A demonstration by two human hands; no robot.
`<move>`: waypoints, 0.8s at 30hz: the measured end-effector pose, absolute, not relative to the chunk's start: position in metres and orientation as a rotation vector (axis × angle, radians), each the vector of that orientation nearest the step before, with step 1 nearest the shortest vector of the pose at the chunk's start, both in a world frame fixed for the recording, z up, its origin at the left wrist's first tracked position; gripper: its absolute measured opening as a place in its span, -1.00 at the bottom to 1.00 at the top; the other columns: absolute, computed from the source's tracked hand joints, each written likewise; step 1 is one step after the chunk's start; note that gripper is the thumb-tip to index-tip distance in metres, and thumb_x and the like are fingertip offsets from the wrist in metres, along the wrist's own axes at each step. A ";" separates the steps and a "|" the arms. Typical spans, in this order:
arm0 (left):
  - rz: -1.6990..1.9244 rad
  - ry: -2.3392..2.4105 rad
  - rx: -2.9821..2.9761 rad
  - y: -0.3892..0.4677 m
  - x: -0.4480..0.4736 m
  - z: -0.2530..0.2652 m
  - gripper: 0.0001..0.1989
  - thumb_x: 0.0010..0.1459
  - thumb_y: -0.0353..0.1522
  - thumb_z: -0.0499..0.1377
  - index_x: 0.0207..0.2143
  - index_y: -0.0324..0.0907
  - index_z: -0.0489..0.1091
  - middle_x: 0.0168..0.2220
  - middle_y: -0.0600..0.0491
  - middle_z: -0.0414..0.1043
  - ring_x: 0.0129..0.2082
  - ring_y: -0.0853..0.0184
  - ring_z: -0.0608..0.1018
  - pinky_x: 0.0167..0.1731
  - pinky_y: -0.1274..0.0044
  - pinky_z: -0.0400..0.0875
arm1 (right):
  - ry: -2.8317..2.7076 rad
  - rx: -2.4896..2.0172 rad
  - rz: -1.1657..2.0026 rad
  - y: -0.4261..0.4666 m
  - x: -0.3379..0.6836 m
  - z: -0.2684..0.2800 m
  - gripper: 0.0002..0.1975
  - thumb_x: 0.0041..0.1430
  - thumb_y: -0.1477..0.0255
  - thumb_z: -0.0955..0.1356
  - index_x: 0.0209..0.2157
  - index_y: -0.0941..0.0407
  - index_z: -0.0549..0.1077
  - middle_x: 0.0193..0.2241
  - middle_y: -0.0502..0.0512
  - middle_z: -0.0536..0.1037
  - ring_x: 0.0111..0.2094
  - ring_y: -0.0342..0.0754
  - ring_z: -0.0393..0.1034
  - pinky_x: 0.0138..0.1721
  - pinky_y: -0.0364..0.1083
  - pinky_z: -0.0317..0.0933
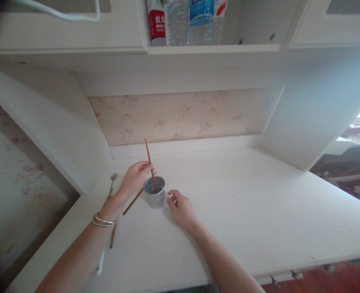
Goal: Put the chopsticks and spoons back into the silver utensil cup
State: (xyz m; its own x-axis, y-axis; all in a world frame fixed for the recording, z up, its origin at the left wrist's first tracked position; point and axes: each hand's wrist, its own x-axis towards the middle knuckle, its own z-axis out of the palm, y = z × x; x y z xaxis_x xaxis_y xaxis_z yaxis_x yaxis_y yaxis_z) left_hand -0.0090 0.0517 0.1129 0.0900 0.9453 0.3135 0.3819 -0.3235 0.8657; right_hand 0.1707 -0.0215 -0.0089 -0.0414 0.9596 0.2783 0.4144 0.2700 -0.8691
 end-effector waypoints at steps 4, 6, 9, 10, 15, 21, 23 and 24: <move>1.130 1.378 1.818 0.054 -0.009 0.092 -0.73 0.10 -0.20 0.13 -0.31 -0.20 0.51 -0.30 0.00 0.58 -0.26 0.27 0.56 -0.20 0.48 0.36 | -1.637 -1.304 0.733 -0.022 0.171 -0.009 -0.79 0.22 0.31 0.25 -0.16 0.06 0.40 -0.50 -0.07 0.48 -0.61 -0.21 0.26 -0.58 -0.23 0.11; 1.091 1.390 1.822 0.054 -0.009 0.085 -0.71 0.10 -0.19 0.13 -0.30 -0.18 0.53 -0.28 0.02 0.58 -0.26 0.26 0.57 -0.19 0.48 0.36 | -1.640 -1.302 0.730 -0.022 0.170 -0.008 -0.79 0.22 0.31 0.26 -0.16 0.06 0.40 -0.51 -0.07 0.48 -0.61 -0.21 0.26 -0.58 -0.24 0.10; 1.063 1.373 1.797 0.053 -0.010 0.079 -0.69 0.11 -0.17 0.12 -0.27 -0.17 0.53 -0.26 0.02 0.58 -0.24 0.25 0.57 -0.18 0.47 0.38 | -1.642 -1.291 0.729 -0.023 0.170 -0.008 -0.79 0.22 0.31 0.26 -0.16 0.06 0.41 -0.50 -0.07 0.48 -0.61 -0.21 0.25 -0.58 -0.24 0.09; 1.062 1.367 1.790 0.053 -0.010 0.077 -0.68 0.11 -0.16 0.12 -0.26 -0.17 0.54 -0.25 0.01 0.58 -0.24 0.25 0.57 -0.17 0.47 0.38 | -1.643 -1.290 0.730 -0.023 0.170 -0.008 -0.79 0.22 0.31 0.26 -0.16 0.07 0.41 -0.50 -0.06 0.48 -0.61 -0.21 0.25 -0.58 -0.24 0.09; 1.045 1.349 1.739 0.051 -0.011 0.076 -0.68 0.11 -0.18 0.14 -0.22 -0.17 0.53 -0.20 -0.01 0.58 -0.18 0.24 0.57 -0.11 0.45 0.38 | -1.645 -1.299 0.747 -0.023 0.170 -0.008 -0.78 0.22 0.29 0.25 -0.16 0.07 0.41 -0.51 -0.06 0.47 -0.61 -0.20 0.24 -0.57 -0.23 0.11; 1.036 1.164 1.638 0.032 -0.014 0.080 -0.54 0.12 -0.12 0.16 0.00 -0.18 0.41 0.02 -0.04 0.46 0.01 0.22 0.48 0.05 0.43 0.30 | -1.617 -1.296 0.747 -0.025 0.170 -0.007 -0.75 0.21 0.27 0.26 -0.16 0.09 0.43 -0.50 -0.03 0.47 -0.61 -0.21 0.24 -0.59 -0.23 0.11; 1.050 1.153 1.604 0.022 -0.015 0.076 -0.37 0.05 -0.12 0.24 0.13 -0.19 0.28 0.12 -0.10 0.36 0.09 0.18 0.42 0.11 0.40 0.23 | -1.596 -1.294 0.742 -0.025 0.169 -0.007 -0.74 0.21 0.27 0.27 -0.17 0.10 0.43 -0.51 -0.03 0.46 -0.62 -0.21 0.23 -0.60 -0.23 0.10; 1.062 1.152 1.584 0.016 -0.015 0.073 -0.27 0.01 -0.13 0.28 0.19 -0.20 0.20 0.15 -0.12 0.31 0.11 0.16 0.39 0.14 0.38 0.21 | -1.582 -1.296 0.744 -0.025 0.169 -0.007 -0.74 0.21 0.26 0.27 -0.17 0.11 0.43 -0.52 -0.04 0.45 -0.62 -0.21 0.23 -0.61 -0.23 0.10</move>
State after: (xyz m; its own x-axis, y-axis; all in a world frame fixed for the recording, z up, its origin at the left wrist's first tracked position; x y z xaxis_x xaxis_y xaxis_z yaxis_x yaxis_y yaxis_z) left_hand -0.0150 0.0163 0.0726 0.2036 0.9695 0.1363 0.2145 -0.1800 0.9600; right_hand 0.1689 -0.0254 -0.0069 -0.0126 0.9605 0.2781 0.3987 0.2599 -0.8795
